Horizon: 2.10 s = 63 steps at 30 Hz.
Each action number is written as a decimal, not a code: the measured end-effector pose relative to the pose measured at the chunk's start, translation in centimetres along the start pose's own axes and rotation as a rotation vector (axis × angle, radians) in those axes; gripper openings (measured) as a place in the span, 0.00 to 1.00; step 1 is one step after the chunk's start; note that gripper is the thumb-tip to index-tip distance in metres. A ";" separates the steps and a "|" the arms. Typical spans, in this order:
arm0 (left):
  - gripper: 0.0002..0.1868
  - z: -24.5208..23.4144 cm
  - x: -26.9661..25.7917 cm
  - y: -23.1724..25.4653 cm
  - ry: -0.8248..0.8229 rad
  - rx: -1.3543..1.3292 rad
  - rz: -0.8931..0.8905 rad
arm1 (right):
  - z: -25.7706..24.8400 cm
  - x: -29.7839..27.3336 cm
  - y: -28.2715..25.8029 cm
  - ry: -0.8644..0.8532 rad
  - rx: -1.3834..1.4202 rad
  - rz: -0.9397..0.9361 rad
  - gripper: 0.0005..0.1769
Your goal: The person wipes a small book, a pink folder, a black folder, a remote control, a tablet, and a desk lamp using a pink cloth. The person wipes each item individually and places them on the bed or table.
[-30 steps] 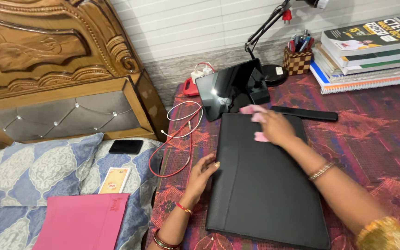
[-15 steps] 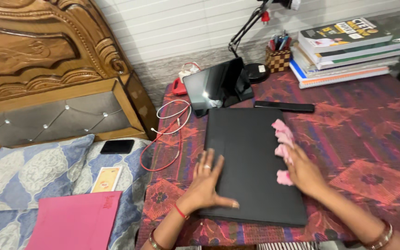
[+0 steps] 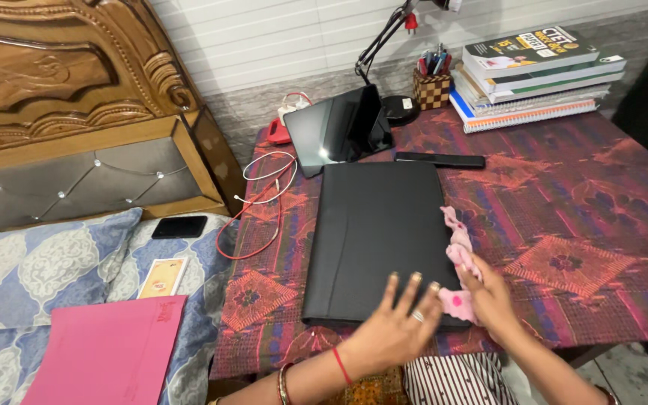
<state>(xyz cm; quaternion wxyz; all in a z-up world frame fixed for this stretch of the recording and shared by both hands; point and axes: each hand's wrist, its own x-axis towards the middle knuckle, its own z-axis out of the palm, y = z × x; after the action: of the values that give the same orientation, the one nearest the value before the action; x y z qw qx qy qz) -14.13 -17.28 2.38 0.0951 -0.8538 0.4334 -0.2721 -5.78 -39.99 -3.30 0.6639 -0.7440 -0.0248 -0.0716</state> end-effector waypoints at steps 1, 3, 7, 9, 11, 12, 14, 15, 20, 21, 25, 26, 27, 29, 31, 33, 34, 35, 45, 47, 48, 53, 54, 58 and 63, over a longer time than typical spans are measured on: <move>0.26 -0.1 0.2 0.4 0.053 -0.051 0.006 | -0.1 0.3 0.2 0.004 0.104 0.125 0.23; 0.21 -0.1 0.7 0.9 0.153 -0.154 0.008 | -0.6 0.9 0.4 -0.006 0.263 0.190 0.23; 0.27 0.4 2.6 -0.3 0.091 0.025 -0.139 | -2.3 2.5 0.2 -0.022 0.578 0.343 0.21; 0.29 0.2 3.3 -0.7 0.057 0.031 -0.133 | -3.6 3.4 -0.6 -0.066 0.605 0.351 0.20; 0.29 -0.7 3.7 -1.3 0.124 -0.004 -0.138 | -4.3 4.2 -2.2 -0.089 0.641 0.345 0.20; 0.29 -1.3 4.0 -1.8 0.158 -0.019 -0.142 | -4.5 4.8 -3.4 -0.093 0.667 0.335 0.19; 0.28 -3.1 4.6 -3.7 0.208 -0.037 -0.179 | -4.4 6.1 -6.4 -0.117 0.704 0.301 0.20; 0.27 -4.2 4.8 -5.0 0.232 -0.044 -0.196 | -4.3 6.7 -8.2 -0.135 0.713 0.277 0.21; 0.25 -10.3 4.7 -13.7 0.588 -0.407 -0.534 | -0.1 9.4 -15.3 -0.292 0.741 -0.085 0.22; 0.23 -11.4 4.1 -15.3 0.653 -0.468 -0.632 | 2.3 9.8 -16.0 -0.298 0.734 -0.137 0.23; 0.15 -14.0 -1.5 -19.4 0.985 -0.841 -0.897 | 11.0 8.0 -17.0 -0.257 0.381 -0.390 0.25; 0.15 -13.7 -3.1 -19.3 1.019 -0.802 -0.989 | 13.2 6.6 -17.0 -0.263 0.202 -0.496 0.27; 0.15 -13.1 -4.7 -19.0 1.052 -0.761 -1.082 | 15.4 5.3 -17.0 -0.344 0.200 -0.655 0.26; 0.15 -11.1 -7.7 -18.4 1.260 -0.855 -1.131 | 20.0 2.0 -16.9 -0.518 0.240 -0.821 0.28; 0.15 -9.0 -10.7 -17.4 1.362 -0.933 -1.252 | 24.6 -0.7 -17.1 -0.628 0.150 -0.991 0.28; 0.14 -7.0 -13.3 -17.7 1.456 -1.021 -1.304 | 29.3 -1.6 -17.3 -0.598 -0.053 -1.200 0.26; 0.14 -6.1 -14.7 -17.9 1.502 -1.062 -1.304 | 31.7 -1.7 -17.0 -0.562 -0.119 -1.247 0.26; 0.16 -5.3 -15.9 -18.1 1.550 -1.102 -1.302 | 33.5 -1.5 -16.5 -0.524 -0.185 -1.295 0.26; 0.20 -3.9 -17.4 -19.4 1.445 -0.706 -1.474 | 33.1 21.7 -10.0 -0.170 -0.340 -0.645 0.28; 0.20 -4.0 -17.4 -19.2 1.475 -0.744 -1.442 | 30.7 20.3 -7.8 -0.159 -0.411 -0.756 0.27; 0.21 -4.2 -17.3 -19.4 1.463 -0.704 -1.461 | 30.0 18.3 -7.0 -0.182 -0.366 -0.766 0.28; 0.22 -4.0 -17.3 -19.5 1.487 -0.759 -1.536 | 26.3 2.4 -6.1 -0.585 -0.207 -0.904 0.29; 0.22 -3.8 -17.3 -19.5 1.485 -0.750 -1.535 | 26.3 0.4 -6.9 -0.683 -0.349 -1.011 0.30; 0.21 -3.8 -17.5 -19.3 1.588 -0.845 -1.380 | 31.0 -1.8 -11.9 -0.807 -0.315 -1.206 0.32; 0.13 -4.8 -16.6 -19.2 1.391 -0.613 -1.477 | 38.1 5.5 -16.7 -0.476 -0.302 -1.290 0.28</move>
<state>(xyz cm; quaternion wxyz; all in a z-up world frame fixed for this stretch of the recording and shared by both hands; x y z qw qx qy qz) -11.49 7.87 7.68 -0.5824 -0.5494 -0.1837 -0.5703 0.28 -0.56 9.81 0.3548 -0.6602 -0.5956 -0.2890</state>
